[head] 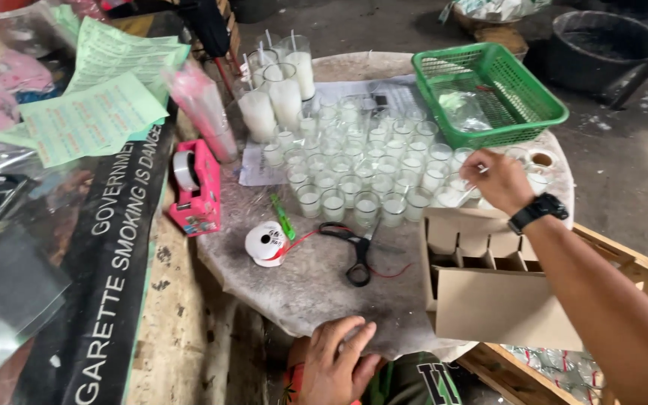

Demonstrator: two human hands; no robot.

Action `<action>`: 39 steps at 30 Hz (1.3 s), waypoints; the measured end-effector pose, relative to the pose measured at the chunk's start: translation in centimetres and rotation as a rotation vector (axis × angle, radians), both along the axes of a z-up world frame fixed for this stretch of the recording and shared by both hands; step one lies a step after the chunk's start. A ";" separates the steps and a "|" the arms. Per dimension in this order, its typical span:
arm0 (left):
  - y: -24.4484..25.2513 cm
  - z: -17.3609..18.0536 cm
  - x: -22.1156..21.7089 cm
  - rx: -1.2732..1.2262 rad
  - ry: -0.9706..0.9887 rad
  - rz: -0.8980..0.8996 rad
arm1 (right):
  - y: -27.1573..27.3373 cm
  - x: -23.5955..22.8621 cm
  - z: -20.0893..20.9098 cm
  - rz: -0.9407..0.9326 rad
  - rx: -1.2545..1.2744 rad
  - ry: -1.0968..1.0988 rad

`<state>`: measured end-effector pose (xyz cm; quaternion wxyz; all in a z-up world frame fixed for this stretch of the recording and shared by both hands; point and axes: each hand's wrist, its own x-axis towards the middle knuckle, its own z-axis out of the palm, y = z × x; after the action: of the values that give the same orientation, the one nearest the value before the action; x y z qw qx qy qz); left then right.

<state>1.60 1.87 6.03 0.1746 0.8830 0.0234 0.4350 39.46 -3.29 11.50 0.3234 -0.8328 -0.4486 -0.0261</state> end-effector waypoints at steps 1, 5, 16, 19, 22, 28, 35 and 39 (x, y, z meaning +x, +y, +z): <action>0.5 -0.1 -0.3 -0.024 -0.001 0.028 | -0.1 0.0 0.2 -0.044 -0.002 -0.034; 1.5 -1.1 -0.9 -0.116 0.032 0.109 | -1.0 -4.1 5.2 -0.029 0.019 0.066; 4.6 2.7 -1.6 -0.355 -0.146 0.199 | -4.7 -17.0 12.0 0.196 0.444 0.124; 4.4 2.5 -1.8 -0.512 -0.022 0.016 | -4.2 -20.7 8.2 0.451 0.600 0.537; 2.0 4.4 -1.8 -0.478 0.231 -0.110 | -2.4 -23.7 2.9 0.498 0.630 0.724; 3.0 -1.9 -0.4 -0.434 0.071 0.290 | 0.8 -27.0 -1.1 0.408 0.620 0.806; 5.1 -1.4 0.5 -0.072 0.069 0.537 | 1.2 -27.6 -3.3 0.287 0.564 0.688; 5.3 -1.4 1.0 -0.035 0.194 0.482 | 1.7 -26.6 -6.5 0.221 0.400 0.246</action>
<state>2.62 7.16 4.61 0.0781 0.8864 0.2573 0.3767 12.89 -1.57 5.03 0.5347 -0.6951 -0.4800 0.0223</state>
